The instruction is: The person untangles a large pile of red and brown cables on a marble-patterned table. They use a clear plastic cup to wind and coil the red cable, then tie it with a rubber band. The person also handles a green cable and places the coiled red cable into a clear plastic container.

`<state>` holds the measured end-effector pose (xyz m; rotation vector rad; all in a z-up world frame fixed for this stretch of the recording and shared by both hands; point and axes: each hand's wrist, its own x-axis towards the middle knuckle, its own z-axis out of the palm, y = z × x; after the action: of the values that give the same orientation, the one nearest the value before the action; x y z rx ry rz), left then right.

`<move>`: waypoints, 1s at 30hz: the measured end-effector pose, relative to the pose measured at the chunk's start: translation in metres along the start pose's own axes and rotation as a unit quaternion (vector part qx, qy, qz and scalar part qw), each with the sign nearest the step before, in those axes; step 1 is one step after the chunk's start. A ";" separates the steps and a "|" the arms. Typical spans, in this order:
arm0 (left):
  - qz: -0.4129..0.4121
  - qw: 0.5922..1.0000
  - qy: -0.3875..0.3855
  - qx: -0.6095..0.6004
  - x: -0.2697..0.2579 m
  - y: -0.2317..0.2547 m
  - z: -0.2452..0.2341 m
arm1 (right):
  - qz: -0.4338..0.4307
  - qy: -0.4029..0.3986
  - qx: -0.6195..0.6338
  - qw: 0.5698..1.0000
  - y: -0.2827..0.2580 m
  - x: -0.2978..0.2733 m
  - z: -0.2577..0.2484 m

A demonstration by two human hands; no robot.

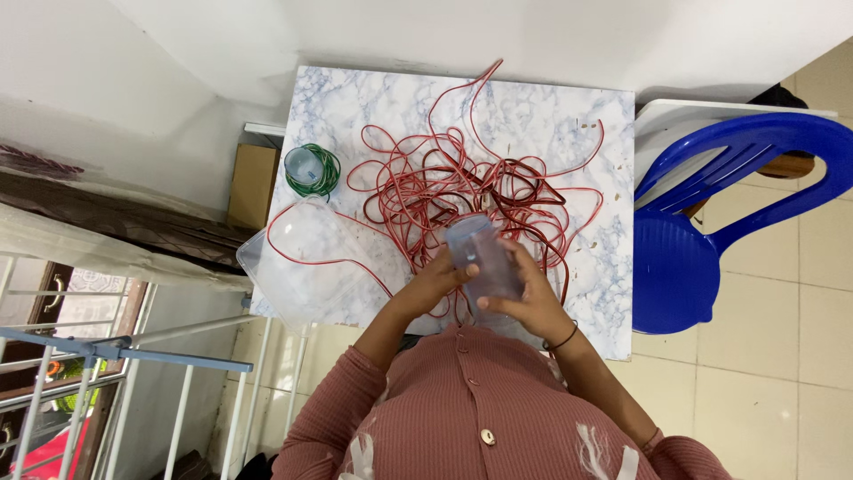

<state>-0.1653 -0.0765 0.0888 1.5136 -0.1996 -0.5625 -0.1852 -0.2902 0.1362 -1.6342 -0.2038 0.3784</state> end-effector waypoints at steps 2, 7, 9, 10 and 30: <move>0.002 0.999 -0.030 0.015 0.002 -0.004 -0.008 | 0.010 0.054 0.023 0.998 0.006 0.000 -0.007; -0.046 0.997 -0.062 -0.022 0.000 -0.019 -0.031 | -0.009 0.184 -0.040 0.982 -0.003 0.006 -0.045; -0.056 0.996 -0.052 -0.047 -0.006 -0.023 -0.038 | -0.098 0.200 -0.117 0.968 -0.005 0.011 -0.053; -0.061 0.995 -0.065 -0.039 -0.007 -0.025 -0.041 | -0.142 0.206 -0.156 0.955 -0.006 0.013 -0.055; 0.339 0.817 0.108 0.453 -0.037 0.190 -0.072 | -0.118 -0.081 -0.513 0.846 -0.022 0.013 -0.034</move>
<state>-0.1216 -0.0033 0.2769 2.2298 -0.8850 0.3657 -0.1584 -0.3147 0.1586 -2.5919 -0.8406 0.2119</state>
